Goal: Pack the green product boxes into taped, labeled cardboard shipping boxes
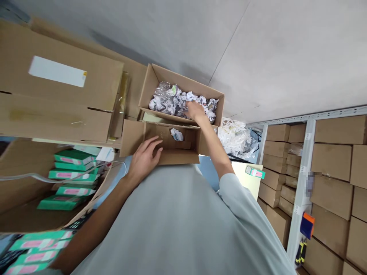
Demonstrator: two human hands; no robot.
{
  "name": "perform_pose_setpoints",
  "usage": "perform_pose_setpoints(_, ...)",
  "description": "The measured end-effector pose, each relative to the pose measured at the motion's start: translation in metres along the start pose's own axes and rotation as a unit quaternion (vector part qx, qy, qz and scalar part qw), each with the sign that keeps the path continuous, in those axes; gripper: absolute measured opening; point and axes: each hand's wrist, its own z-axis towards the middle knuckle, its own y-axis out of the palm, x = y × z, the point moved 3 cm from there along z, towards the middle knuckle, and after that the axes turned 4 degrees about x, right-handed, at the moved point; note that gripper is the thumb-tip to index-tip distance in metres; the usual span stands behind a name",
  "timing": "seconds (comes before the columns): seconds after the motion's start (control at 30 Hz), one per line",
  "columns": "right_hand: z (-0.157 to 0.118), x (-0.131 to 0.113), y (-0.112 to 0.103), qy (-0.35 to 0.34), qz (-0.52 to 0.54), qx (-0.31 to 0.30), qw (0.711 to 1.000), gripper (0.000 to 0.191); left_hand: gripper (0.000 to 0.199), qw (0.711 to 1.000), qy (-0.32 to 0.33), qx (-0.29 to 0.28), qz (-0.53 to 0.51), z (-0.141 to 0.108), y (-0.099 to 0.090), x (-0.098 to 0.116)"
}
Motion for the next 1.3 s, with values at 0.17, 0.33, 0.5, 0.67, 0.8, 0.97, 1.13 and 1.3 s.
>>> perform_pose_setpoints(0.17, 0.021, -0.013, 0.007, 0.002, -0.025, -0.031, 0.999, 0.030, 0.040, 1.000, -0.006, 0.013, 0.001, -0.005, -0.001, -0.002)
perform_pose_setpoints(0.33, -0.019, 0.001, -0.013, 0.009, 0.014, 0.070, 0.997, 0.033, 0.039, 0.999, -0.009, 0.025, -0.018, -0.007, 0.000, -0.003)
perform_pose_setpoints(0.5, -0.110, 0.018, -0.035, -0.031, 0.210, 0.216, 0.953, 0.028, 0.038, 0.999, -0.013, 0.027, -0.027, -0.008, 0.003, -0.002)
perform_pose_setpoints(0.67, -0.172, 0.005, -0.005, -0.066, 0.255, 0.103, 0.959, 0.021, 0.038, 0.999, -0.013, 0.021, -0.021, -0.007, 0.005, -0.002)
perform_pose_setpoints(0.8, -0.175, -0.009, 0.037, 0.014, 0.113, -0.005, 0.993, 0.024, 0.038, 1.000, -0.006, 0.009, -0.011, -0.004, 0.003, 0.000)
perform_pose_setpoints(0.97, -0.162, -0.002, 0.032, 0.047, 0.077, -0.007, 0.996, 0.028, 0.039, 1.000, 0.006, 0.011, 0.003, -0.003, 0.001, -0.001)
perform_pose_setpoints(1.13, -0.114, 0.038, -0.020, 0.099, 0.031, 0.120, 0.987, 0.036, 0.040, 1.000, 0.011, 0.018, 0.008, -0.001, 0.000, -0.002)
perform_pose_setpoints(1.3, -0.047, 0.069, -0.020, 0.188, -0.080, -0.033, 0.978, 0.038, 0.039, 1.000, 0.009, 0.014, 0.011, -0.002, -0.001, -0.002)
